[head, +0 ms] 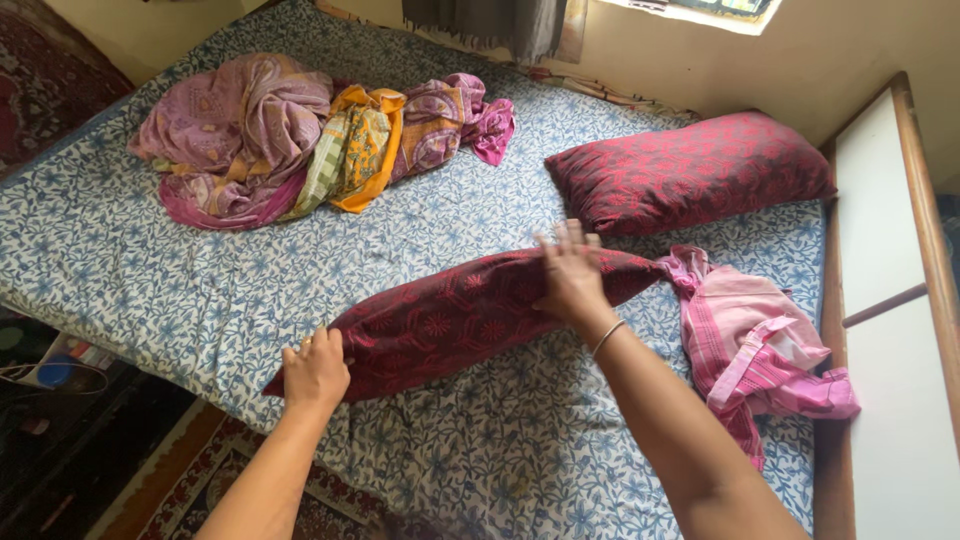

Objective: The person picks up a pillow, carries it across the room, and places it on a shelf. They then pick up a small pink piece of clothing and a large pink patterned cloth from a bed, folding the cloth by matching its edges and smoothing it out on the mattress.

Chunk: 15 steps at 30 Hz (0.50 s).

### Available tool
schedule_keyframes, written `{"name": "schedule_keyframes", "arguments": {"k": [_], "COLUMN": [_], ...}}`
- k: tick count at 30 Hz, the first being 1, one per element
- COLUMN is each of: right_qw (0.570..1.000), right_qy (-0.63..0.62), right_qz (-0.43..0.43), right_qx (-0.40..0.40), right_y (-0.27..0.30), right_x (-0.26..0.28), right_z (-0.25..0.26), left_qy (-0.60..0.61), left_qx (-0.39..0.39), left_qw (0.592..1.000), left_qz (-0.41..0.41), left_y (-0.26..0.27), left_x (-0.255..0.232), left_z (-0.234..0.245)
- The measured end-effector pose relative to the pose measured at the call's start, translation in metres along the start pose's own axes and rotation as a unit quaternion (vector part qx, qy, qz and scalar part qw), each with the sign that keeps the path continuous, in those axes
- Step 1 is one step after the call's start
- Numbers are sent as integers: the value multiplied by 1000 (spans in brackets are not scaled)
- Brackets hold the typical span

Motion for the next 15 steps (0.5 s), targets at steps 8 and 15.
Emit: {"name": "schedule_keyframes", "arguments": {"k": [8,15], "right_qw": [980,981], "right_qy": [-19,-57], "right_qz": [-192,-184], "right_qx": [53,-8], "right_y": [73,94], "right_x": [-134,-109], "right_z": [-96,-64], "left_qy": [16,105], "left_qx": [-2,149], "left_qw": [996,959], "left_qz": [89,216], "left_y": [-7,13], "left_x": [11,45], "left_z": [46,13]}}
Point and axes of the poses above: each hand's wrist, its own y-axis away from the middle knuckle, its own z-axis out of the back of the hand, x = y × z, the point moved 9 cm from there along -y, towards the middle knuckle, and after that the axes turned 9 degrees about z, right-handed, at the moved point
